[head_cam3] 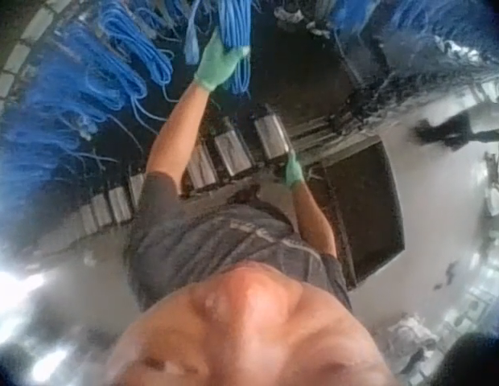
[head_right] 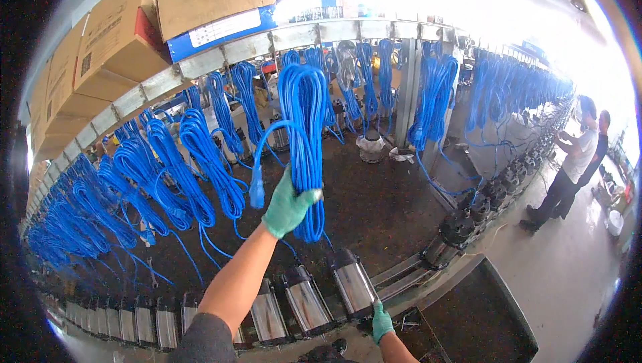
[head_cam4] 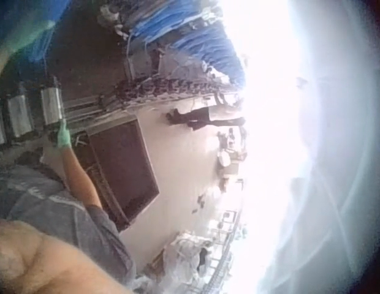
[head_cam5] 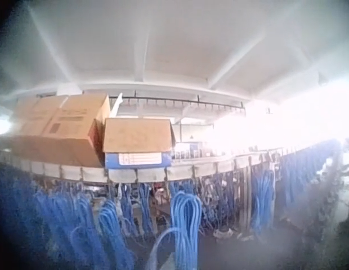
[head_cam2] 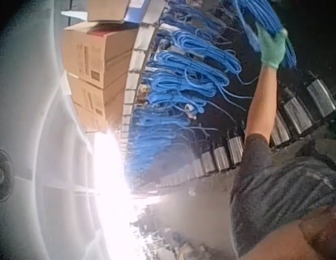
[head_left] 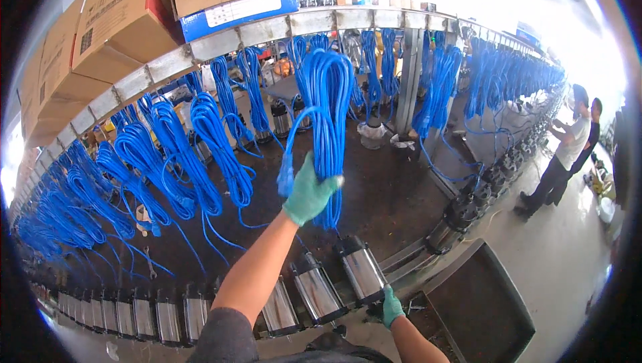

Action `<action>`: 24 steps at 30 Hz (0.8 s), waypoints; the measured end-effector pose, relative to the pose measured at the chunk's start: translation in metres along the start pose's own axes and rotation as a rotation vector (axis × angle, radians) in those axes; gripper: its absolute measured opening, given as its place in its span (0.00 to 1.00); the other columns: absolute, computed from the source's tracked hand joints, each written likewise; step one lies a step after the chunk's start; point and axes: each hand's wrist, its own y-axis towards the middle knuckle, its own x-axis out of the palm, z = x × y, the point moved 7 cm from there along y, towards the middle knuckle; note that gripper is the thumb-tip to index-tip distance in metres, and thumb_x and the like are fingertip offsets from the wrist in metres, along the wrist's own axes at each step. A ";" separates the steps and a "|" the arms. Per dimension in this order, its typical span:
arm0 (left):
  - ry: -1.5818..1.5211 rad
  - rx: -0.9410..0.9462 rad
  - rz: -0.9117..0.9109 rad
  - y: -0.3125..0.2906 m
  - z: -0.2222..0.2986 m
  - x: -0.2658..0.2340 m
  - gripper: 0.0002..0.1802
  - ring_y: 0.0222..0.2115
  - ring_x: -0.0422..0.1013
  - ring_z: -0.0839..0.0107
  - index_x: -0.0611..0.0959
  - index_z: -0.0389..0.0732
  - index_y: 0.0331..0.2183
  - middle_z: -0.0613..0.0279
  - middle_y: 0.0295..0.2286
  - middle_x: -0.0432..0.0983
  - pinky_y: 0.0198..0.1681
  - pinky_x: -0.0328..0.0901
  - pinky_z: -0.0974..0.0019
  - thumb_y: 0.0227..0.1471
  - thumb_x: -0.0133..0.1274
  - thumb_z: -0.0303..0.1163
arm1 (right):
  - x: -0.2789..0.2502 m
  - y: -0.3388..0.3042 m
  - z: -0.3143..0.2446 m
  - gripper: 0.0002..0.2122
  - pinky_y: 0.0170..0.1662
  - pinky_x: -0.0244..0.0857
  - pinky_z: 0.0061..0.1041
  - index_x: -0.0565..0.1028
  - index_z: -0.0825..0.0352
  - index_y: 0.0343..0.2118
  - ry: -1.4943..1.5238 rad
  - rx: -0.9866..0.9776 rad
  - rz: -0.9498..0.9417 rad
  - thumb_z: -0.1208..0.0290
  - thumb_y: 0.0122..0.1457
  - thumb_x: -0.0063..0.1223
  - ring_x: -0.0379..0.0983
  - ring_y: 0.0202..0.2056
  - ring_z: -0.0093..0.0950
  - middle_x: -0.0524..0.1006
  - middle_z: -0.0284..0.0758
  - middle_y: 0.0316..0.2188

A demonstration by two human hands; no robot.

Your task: The person picks up a cylindrical submersible pump from an assembly line, dunks it into a water-filled tank for testing, and then returns it to the line while coiling its blue power cable.

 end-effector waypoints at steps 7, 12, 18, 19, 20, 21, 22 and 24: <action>0.060 0.107 0.260 0.064 -0.017 -0.035 0.31 0.36 0.75 0.69 0.69 0.40 0.54 0.63 0.36 0.75 0.41 0.72 0.63 0.51 0.64 0.33 | -0.005 0.004 0.005 0.28 0.30 0.77 0.43 0.74 0.61 0.46 -0.036 0.044 0.027 0.37 0.61 0.49 0.76 0.28 0.36 0.76 0.38 0.33; 0.478 -0.064 0.260 0.037 -0.052 -0.060 0.40 0.41 0.77 0.53 0.64 0.35 0.59 0.46 0.42 0.79 0.47 0.70 0.54 0.50 0.63 0.35 | 0.005 -0.002 0.007 0.36 0.28 0.78 0.36 0.69 0.69 0.52 -0.030 0.050 -0.006 0.34 0.60 0.47 0.78 0.28 0.32 0.76 0.38 0.38; 0.712 -0.008 0.315 0.053 -0.049 -0.060 0.45 0.44 0.75 0.39 0.61 0.33 0.61 0.35 0.43 0.78 0.48 0.69 0.47 0.50 0.64 0.43 | 0.012 -0.019 -0.014 0.30 0.33 0.78 0.39 0.75 0.65 0.50 -0.101 -0.025 0.015 0.38 0.65 0.42 0.76 0.31 0.35 0.76 0.39 0.38; 0.734 0.123 0.357 0.060 -0.045 -0.043 0.43 0.44 0.74 0.39 0.63 0.33 0.60 0.34 0.43 0.77 0.48 0.69 0.46 0.50 0.64 0.44 | -0.001 -0.026 -0.017 0.30 0.34 0.78 0.38 0.75 0.65 0.51 -0.094 -0.035 0.034 0.38 0.66 0.40 0.76 0.32 0.34 0.76 0.39 0.39; 0.847 0.194 0.338 0.063 -0.040 -0.039 0.40 0.43 0.75 0.40 0.65 0.34 0.58 0.35 0.42 0.77 0.47 0.69 0.46 0.50 0.63 0.42 | -0.005 -0.022 -0.018 0.31 0.39 0.78 0.36 0.74 0.66 0.54 -0.147 -0.076 -0.021 0.40 0.68 0.36 0.76 0.37 0.33 0.75 0.39 0.44; 0.860 0.243 0.288 0.065 -0.050 -0.036 0.36 0.43 0.74 0.41 0.67 0.33 0.56 0.37 0.43 0.77 0.48 0.68 0.46 0.51 0.62 0.40 | -0.003 -0.029 -0.018 0.32 0.41 0.78 0.36 0.73 0.67 0.56 -0.184 -0.054 -0.005 0.40 0.69 0.35 0.74 0.42 0.33 0.74 0.39 0.49; 0.817 0.269 0.230 0.064 -0.061 -0.037 0.32 0.43 0.73 0.43 0.69 0.33 0.54 0.40 0.43 0.77 0.48 0.67 0.47 0.52 0.61 0.38 | -0.016 -0.023 -0.005 0.32 0.42 0.77 0.35 0.72 0.67 0.58 -0.305 -0.100 0.026 0.40 0.68 0.36 0.74 0.44 0.33 0.75 0.40 0.49; 0.771 0.301 0.166 0.059 -0.076 -0.071 0.25 0.43 0.72 0.47 0.73 0.33 0.50 0.44 0.43 0.77 0.50 0.66 0.48 0.53 0.60 0.34 | -0.001 -0.052 -0.019 0.33 0.41 0.76 0.34 0.71 0.68 0.58 -0.666 -0.131 0.115 0.40 0.67 0.40 0.75 0.44 0.31 0.78 0.41 0.47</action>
